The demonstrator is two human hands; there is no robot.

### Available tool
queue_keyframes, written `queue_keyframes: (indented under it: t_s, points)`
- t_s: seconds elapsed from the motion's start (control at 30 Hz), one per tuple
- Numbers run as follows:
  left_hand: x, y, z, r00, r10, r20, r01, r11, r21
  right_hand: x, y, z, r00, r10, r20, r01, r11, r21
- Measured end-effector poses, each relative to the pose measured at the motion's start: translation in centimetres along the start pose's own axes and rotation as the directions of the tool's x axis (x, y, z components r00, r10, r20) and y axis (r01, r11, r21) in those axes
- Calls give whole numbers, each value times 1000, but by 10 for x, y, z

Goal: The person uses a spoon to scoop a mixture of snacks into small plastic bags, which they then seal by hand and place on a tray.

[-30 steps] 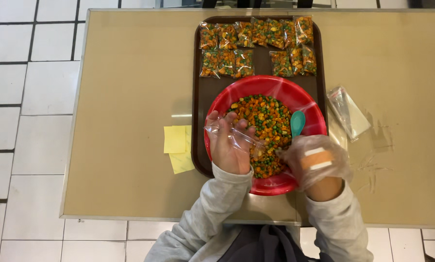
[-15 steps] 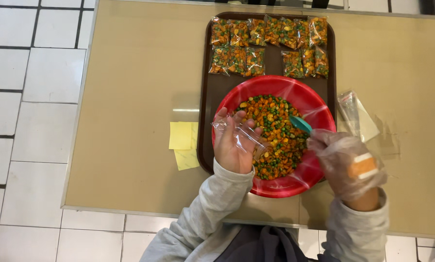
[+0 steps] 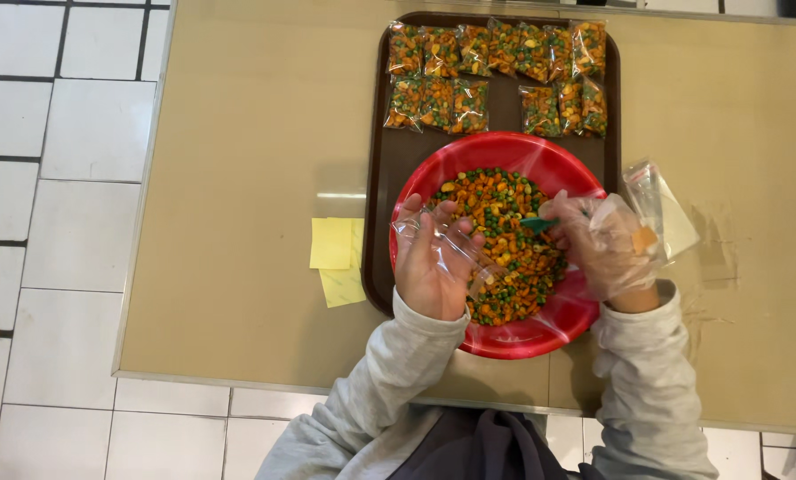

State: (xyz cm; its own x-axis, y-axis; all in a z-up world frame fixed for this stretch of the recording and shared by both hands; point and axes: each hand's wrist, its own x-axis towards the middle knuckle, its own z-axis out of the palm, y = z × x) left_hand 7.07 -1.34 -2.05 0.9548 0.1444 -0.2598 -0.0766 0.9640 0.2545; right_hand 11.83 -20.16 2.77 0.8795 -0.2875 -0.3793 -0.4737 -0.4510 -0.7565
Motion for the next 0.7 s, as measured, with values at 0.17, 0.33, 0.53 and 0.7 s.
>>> queue_keyframes:
  t_s: [0.17,0.33,0.53,0.7]
  points:
    - [-1,6,-1,999,35,2,-35,999,12,6,10,6,990,-62,129,59,998,32]
    - [0,6,-2,997,77,-2,-77,997,-4,8,23,11,978,-51,201,3,972,236]
    - [-2,6,7,997,68,-21,-69,997,-17,-4,12,6,976,-70,206,-14,925,380]
    - [-5,13,27,984,55,-172,-73,992,-101,-35,-11,-2,972,-190,137,85,831,550]
